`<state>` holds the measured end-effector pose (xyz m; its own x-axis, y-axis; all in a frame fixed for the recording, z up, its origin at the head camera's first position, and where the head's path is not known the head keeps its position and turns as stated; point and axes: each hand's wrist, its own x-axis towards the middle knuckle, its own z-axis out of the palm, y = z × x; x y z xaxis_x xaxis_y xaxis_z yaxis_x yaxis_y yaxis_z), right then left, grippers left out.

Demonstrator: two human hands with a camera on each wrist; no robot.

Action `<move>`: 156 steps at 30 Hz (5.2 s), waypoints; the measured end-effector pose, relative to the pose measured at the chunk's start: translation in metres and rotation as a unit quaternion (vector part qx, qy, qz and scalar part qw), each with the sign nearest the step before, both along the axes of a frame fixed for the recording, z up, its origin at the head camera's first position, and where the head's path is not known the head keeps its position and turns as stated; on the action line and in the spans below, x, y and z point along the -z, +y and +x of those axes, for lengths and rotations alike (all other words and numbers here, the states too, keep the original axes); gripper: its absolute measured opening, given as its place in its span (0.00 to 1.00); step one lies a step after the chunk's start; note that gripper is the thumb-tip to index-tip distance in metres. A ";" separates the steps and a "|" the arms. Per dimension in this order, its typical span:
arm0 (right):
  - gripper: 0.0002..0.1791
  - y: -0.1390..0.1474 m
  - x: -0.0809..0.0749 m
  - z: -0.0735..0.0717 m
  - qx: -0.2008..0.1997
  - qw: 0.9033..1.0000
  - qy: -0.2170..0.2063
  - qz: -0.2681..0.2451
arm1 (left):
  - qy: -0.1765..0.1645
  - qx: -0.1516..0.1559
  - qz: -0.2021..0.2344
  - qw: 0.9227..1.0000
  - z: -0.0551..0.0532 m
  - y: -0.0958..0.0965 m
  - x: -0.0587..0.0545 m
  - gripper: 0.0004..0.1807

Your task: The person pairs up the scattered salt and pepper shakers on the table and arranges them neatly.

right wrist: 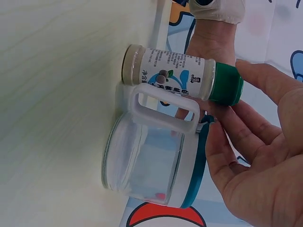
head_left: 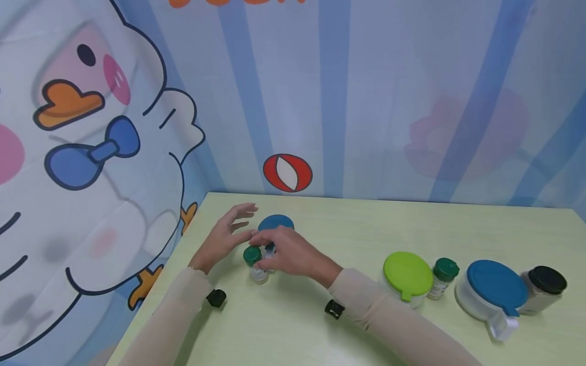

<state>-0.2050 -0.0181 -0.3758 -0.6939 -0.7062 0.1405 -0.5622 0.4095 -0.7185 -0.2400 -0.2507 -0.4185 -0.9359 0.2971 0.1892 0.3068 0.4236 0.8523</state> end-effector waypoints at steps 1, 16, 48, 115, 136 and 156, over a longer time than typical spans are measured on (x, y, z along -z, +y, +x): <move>0.25 -0.001 0.000 0.000 -0.002 1.000 0.003 0.002 | 0.001 0.001 -0.001 1.000 0.000 0.000 0.000 0.33; 0.23 -0.005 0.002 0.003 0.004 0.999 0.045 0.022 | 0.000 0.021 -0.009 1.000 -0.001 -0.001 0.008 0.31; 0.21 0.029 -0.006 0.017 -0.001 0.999 -0.035 -0.039 | -0.077 0.014 -0.027 0.997 0.017 0.028 0.012 0.42; 0.23 0.108 -0.015 0.026 0.130 0.989 -0.068 -0.003 | -0.058 -0.086 -0.087 0.991 0.042 0.084 -0.002 0.53; 0.20 0.136 -0.011 0.031 0.138 0.988 -0.064 0.023 | -0.042 -0.069 -0.095 0.992 0.067 0.110 -0.010 0.52; 0.19 0.168 -0.010 0.032 0.107 0.987 -0.115 0.018 | -0.050 -0.041 -0.102 0.993 0.084 0.135 -0.002 0.52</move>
